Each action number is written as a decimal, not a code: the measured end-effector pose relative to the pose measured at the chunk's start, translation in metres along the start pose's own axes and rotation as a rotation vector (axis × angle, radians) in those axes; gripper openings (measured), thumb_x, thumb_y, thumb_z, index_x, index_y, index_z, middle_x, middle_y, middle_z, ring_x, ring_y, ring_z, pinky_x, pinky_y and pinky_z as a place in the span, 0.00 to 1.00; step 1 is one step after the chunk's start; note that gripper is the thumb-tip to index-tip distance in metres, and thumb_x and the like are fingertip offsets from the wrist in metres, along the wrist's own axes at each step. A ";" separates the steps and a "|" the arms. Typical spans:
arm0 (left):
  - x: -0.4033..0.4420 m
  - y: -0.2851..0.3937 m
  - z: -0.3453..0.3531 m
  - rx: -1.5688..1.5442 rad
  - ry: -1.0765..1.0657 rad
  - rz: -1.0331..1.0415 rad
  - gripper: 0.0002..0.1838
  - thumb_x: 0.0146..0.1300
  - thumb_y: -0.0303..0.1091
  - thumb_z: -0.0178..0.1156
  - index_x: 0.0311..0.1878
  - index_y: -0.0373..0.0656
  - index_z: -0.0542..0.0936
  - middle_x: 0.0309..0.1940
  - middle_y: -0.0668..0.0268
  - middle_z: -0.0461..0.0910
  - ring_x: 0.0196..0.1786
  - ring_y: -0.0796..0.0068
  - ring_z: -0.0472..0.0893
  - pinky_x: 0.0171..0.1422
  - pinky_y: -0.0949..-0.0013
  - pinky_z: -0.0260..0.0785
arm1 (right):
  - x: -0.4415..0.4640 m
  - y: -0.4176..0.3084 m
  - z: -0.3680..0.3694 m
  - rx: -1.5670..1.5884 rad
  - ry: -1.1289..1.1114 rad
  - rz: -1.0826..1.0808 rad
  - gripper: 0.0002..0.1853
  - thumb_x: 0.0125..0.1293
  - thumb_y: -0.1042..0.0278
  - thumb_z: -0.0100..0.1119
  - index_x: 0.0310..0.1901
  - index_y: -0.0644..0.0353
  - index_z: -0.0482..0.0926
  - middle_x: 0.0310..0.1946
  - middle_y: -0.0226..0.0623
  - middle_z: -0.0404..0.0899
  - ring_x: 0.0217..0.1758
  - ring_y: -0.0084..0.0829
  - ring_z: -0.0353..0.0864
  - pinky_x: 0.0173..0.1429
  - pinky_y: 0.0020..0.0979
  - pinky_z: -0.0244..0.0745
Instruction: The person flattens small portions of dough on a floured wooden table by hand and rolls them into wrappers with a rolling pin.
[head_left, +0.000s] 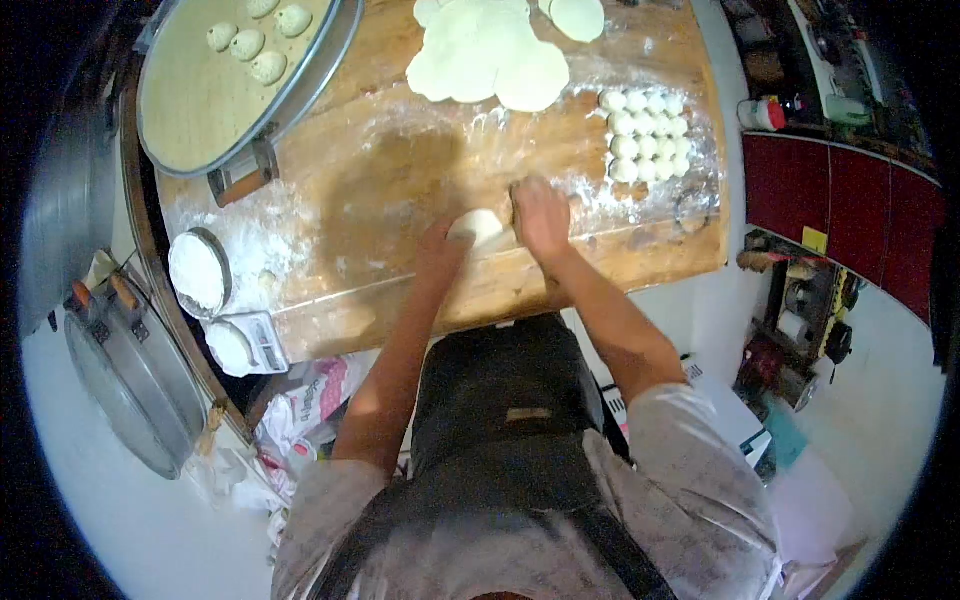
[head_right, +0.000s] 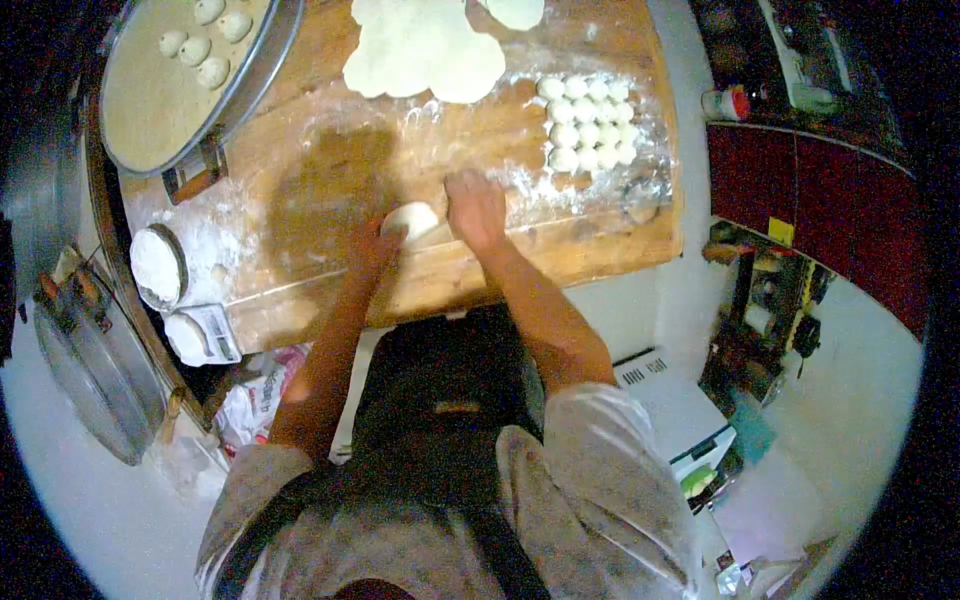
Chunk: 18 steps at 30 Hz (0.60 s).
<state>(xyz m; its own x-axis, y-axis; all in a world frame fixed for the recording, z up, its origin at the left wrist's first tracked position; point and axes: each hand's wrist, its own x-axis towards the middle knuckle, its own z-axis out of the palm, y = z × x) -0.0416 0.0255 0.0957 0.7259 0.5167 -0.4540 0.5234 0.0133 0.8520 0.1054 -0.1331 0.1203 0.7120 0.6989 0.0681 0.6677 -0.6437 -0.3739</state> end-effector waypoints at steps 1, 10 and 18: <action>-0.003 0.027 0.003 0.234 0.062 0.119 0.14 0.67 0.38 0.65 0.52 0.44 0.87 0.47 0.52 0.89 0.48 0.49 0.87 0.58 0.51 0.77 | 0.029 -0.010 0.002 -0.022 0.007 0.083 0.04 0.61 0.71 0.57 0.37 0.57 0.80 0.38 0.47 0.81 0.46 0.49 0.83 0.47 0.49 0.76; 0.034 -0.069 -0.004 0.159 0.103 0.057 0.16 0.67 0.39 0.64 0.55 0.45 0.87 0.43 0.51 0.88 0.46 0.48 0.87 0.58 0.52 0.76 | -0.034 -0.007 -0.015 0.080 -0.020 -0.051 0.10 0.59 0.75 0.59 0.43 0.56 0.83 0.36 0.45 0.80 0.46 0.52 0.82 0.48 0.53 0.76; 0.023 0.025 -0.014 0.357 0.042 0.121 0.17 0.68 0.36 0.63 0.57 0.42 0.85 0.44 0.53 0.87 0.48 0.53 0.86 0.60 0.55 0.76 | 0.051 -0.021 0.016 0.064 0.090 -0.020 0.06 0.57 0.78 0.57 0.37 0.59 0.78 0.34 0.47 0.76 0.43 0.50 0.79 0.45 0.50 0.71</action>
<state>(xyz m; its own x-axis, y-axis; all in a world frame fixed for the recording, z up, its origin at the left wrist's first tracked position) -0.0184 0.0500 0.1101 0.7772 0.5308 -0.3380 0.5626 -0.3457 0.7510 0.1240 -0.0785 0.1166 0.7171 0.6789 0.1576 0.6688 -0.6066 -0.4299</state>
